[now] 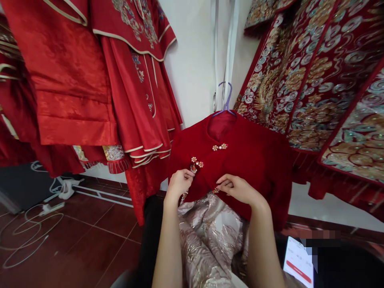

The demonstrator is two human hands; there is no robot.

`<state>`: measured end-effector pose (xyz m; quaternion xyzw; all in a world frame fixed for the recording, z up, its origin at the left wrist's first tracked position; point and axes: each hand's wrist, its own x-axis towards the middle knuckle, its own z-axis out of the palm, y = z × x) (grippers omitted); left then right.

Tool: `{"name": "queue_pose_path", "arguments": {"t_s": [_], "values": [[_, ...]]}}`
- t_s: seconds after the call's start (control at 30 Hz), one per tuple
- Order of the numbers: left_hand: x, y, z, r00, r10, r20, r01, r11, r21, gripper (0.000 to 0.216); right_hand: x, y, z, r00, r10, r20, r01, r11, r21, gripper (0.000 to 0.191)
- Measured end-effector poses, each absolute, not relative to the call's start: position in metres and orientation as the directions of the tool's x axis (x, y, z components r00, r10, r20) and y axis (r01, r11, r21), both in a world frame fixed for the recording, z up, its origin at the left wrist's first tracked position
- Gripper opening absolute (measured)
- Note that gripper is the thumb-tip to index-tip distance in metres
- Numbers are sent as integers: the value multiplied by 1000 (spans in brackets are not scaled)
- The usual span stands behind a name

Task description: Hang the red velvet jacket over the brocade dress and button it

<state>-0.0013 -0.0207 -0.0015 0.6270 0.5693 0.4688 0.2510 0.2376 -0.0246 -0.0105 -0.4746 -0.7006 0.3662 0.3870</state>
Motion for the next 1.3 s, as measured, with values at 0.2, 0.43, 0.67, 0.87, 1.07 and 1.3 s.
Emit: {"name": "queue_pose_path", "arguments": {"t_s": [0.2,0.43,0.67,0.87,1.07,1.3], "values": [[-15,-11,-17,-63,982,179,477,-128,869,19,226,-13,-23,-225,957,184,376,260,-889,19],[-14,-1,-27,51,995,89,341,-101,935,8,217,0,-37,-261,955,144,337,230,-913,13],[-3,-9,-17,146,989,14,288,-57,956,9,220,0,-32,-390,910,143,340,286,-896,12],[8,-13,-12,110,994,15,400,-58,915,9,200,-10,-18,-281,919,274,401,373,-837,10],[7,-11,-10,79,997,0,534,-43,844,16,185,-6,-17,-242,916,321,438,398,-806,7],[8,1,-26,23,998,52,507,-57,860,26,183,-1,-24,-219,915,339,432,402,-808,7]]}}
